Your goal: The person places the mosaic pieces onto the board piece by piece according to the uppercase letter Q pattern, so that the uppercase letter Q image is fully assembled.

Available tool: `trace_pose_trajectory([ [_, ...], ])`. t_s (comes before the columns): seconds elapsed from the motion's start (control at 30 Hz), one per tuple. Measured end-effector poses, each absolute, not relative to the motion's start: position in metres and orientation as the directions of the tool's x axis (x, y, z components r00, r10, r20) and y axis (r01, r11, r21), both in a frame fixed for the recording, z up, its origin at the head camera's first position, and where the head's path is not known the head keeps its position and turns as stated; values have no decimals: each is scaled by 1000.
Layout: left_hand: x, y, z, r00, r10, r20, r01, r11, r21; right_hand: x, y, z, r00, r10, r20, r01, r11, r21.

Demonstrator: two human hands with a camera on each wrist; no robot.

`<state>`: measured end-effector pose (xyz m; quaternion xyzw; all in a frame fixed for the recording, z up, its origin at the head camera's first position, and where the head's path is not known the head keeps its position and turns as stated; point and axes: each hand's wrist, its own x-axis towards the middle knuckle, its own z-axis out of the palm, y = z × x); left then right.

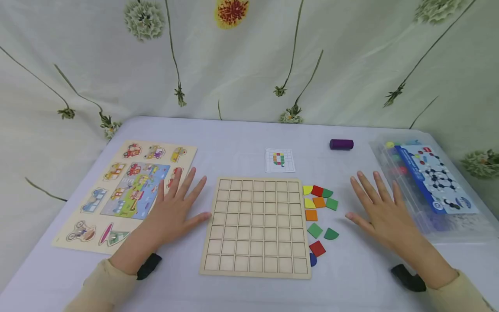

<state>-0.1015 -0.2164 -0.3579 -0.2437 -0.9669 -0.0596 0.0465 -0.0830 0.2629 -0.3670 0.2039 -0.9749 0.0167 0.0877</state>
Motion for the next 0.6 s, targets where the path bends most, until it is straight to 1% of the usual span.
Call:
trace_pose_trajectory([
  [0.1,-108,-213,-335,-863,490,124,503,858,104,-87,260,-352,-895,-404,191,-423,904,-67],
  [0.2,-111,-207,-304,-840,517,165,540,827,155,-89,258,-330,-895,-391,213,-425,894,-143],
  [0.27,-108,-203,-287,-832,521,194,555,798,236,-87,255,-316,-901,-364,236,-411,890,-197],
  [0.33,-102,-197,-274,-837,505,213,548,757,356,-83,253,-306,-905,-330,268,-398,880,-259],
  [0.4,-93,-192,-269,-845,483,229,530,698,481,-79,251,-301,-908,-289,305,-387,856,-343],
  [0.47,-85,-187,-273,-856,462,231,501,635,587,-74,249,-301,-909,-250,333,-380,824,-420],
  [0.53,-79,-185,-284,-861,458,221,479,584,655,-70,248,-305,-913,-217,347,-374,785,-494],
  [0.6,-75,-184,-298,-867,466,180,444,556,702,-67,247,-311,-929,-182,324,-343,753,-561],
])
